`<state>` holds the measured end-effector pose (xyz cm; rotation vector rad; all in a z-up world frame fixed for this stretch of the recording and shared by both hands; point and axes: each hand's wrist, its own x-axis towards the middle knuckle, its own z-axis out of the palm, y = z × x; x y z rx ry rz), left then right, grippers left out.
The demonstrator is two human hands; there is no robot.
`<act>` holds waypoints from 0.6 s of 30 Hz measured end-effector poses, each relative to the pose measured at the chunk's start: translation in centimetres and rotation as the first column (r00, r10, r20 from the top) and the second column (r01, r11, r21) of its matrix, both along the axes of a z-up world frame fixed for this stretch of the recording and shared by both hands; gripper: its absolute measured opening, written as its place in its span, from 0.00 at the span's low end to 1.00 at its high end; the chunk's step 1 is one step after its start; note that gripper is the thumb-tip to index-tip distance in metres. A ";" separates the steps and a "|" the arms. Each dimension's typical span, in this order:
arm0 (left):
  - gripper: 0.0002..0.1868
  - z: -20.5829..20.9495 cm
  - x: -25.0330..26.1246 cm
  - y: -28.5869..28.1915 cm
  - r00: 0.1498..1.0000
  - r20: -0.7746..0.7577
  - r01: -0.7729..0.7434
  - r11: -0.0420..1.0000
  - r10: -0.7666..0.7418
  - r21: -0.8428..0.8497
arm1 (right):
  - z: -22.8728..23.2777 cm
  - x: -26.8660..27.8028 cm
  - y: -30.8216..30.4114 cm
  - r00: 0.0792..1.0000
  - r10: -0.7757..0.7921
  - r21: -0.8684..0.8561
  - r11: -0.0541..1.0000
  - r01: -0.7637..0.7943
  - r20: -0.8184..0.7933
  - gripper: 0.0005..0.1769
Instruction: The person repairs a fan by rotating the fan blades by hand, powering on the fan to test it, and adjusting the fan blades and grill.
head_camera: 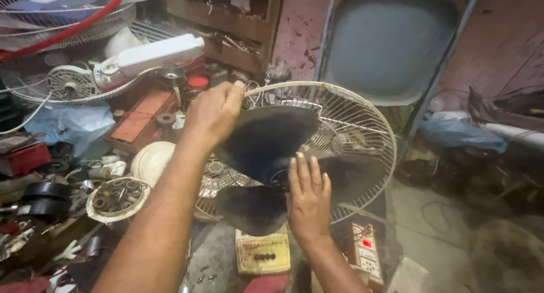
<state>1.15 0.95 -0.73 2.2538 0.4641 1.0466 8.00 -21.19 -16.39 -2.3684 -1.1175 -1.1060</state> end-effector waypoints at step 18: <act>0.29 -0.2 0.6 0.1 0.999 -0.034 -0.018 1.000 0.018 0.009 | -6.4 -0.9 1.4 0.860 0.150 0.403 0.913 0.069 -0.488 0.60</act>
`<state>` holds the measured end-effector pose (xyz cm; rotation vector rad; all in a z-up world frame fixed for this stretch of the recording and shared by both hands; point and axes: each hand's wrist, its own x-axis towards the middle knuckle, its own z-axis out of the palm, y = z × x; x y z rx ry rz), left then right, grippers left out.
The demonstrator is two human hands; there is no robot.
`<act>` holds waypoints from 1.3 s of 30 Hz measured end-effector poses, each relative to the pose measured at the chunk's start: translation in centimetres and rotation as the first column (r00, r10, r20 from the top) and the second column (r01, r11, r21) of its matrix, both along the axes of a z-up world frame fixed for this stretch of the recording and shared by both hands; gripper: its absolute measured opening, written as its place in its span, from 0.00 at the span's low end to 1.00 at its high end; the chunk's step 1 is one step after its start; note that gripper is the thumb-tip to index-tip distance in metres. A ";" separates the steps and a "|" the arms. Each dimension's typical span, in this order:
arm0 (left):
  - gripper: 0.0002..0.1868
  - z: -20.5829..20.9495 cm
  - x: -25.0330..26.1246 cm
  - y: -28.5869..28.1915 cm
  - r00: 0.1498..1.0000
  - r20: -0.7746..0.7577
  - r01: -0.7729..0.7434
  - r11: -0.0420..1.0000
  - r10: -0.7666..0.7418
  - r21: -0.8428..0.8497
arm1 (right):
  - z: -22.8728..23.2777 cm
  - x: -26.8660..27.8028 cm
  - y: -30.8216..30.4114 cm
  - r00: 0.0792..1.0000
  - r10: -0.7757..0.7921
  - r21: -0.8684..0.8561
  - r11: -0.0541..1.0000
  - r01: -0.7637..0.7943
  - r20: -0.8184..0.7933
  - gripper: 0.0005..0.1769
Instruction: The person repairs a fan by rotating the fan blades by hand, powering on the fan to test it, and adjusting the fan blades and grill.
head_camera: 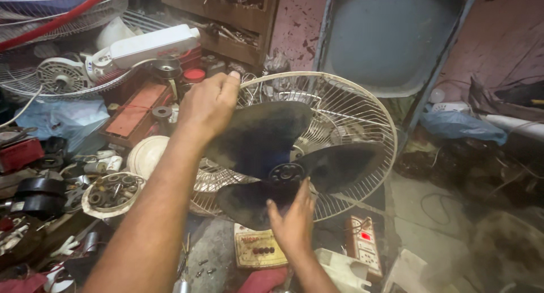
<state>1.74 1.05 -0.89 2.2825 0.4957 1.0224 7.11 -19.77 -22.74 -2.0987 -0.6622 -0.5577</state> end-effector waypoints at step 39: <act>0.29 0.1 -0.2 0.1 1.000 0.004 0.018 1.000 -0.018 0.002 | 2.9 3.6 0.9 0.906 -0.050 0.300 0.935 0.191 -0.421 0.45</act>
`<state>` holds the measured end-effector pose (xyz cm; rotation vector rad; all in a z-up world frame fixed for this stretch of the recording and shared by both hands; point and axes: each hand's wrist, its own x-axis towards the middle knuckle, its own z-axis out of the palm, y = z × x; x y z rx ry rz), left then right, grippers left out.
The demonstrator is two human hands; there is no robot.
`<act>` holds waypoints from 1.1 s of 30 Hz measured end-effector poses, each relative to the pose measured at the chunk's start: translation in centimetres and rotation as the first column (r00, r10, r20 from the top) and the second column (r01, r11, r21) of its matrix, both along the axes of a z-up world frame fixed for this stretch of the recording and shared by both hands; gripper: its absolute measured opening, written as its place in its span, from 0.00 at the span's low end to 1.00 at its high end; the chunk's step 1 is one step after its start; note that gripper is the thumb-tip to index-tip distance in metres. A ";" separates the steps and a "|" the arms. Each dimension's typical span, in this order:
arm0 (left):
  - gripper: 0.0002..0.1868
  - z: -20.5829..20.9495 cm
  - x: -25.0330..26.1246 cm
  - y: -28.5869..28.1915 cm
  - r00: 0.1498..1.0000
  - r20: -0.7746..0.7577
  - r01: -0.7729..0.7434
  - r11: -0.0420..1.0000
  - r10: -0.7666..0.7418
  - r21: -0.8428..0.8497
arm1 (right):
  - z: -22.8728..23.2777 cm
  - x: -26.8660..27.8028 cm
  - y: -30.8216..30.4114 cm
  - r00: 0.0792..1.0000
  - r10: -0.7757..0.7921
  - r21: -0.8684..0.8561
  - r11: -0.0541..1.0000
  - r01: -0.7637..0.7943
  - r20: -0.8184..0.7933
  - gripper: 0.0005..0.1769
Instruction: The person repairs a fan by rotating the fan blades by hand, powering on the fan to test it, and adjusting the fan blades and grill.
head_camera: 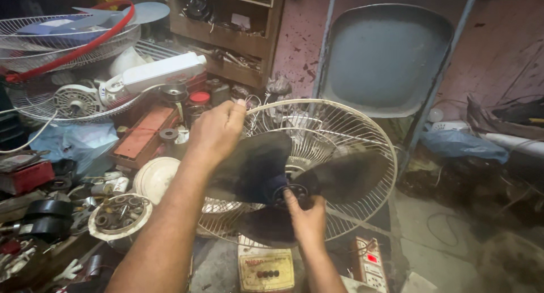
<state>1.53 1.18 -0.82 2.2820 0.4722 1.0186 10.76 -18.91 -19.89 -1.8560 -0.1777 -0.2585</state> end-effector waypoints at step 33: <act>0.31 -1.0 0.5 0.8 1.000 0.012 0.015 1.000 -0.016 0.006 | 6.9 -4.2 -1.4 0.729 0.359 -0.551 0.834 0.030 0.583 0.63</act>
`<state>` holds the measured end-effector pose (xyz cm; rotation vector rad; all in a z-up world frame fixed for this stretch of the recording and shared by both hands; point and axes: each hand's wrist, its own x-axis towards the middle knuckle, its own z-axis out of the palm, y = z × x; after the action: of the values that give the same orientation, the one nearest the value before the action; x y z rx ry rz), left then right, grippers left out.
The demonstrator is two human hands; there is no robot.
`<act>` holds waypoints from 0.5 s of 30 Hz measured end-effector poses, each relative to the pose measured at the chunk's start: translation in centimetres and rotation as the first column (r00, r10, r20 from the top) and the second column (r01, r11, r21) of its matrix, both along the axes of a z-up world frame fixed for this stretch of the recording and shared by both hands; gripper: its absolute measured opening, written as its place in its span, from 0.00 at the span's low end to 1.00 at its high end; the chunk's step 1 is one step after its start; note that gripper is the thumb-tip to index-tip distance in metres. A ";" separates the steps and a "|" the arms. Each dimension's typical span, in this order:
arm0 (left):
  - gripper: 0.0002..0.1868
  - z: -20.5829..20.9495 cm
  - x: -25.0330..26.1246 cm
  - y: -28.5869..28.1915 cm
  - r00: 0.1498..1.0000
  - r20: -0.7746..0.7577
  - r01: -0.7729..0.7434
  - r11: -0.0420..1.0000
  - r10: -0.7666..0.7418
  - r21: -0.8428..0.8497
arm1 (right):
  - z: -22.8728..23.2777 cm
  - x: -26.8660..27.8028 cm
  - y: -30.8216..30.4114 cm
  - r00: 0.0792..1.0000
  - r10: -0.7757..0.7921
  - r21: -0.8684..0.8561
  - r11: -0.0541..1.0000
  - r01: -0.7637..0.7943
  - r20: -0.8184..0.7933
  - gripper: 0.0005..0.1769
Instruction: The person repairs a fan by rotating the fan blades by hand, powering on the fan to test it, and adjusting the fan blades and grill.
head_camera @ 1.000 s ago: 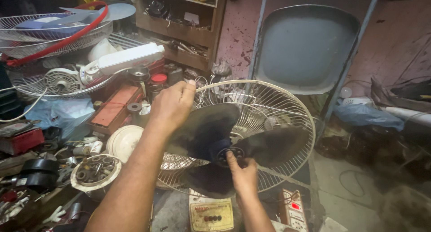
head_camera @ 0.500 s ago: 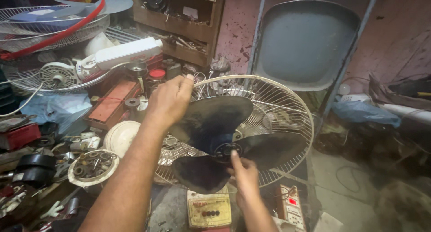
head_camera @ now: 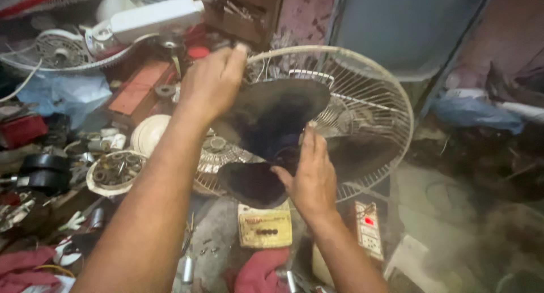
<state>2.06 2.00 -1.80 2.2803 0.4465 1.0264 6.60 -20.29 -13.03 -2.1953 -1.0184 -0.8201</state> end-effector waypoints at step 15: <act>0.37 -0.2 1.0 1.0 0.998 -0.058 0.020 1.000 -0.020 0.009 | -2.3 1.4 0.5 0.991 -0.025 -0.011 1.000 0.027 0.135 0.59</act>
<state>3.07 2.98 -1.98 2.3233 0.4430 0.9562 7.95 -19.76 -15.36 -2.1923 -1.0637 -0.9873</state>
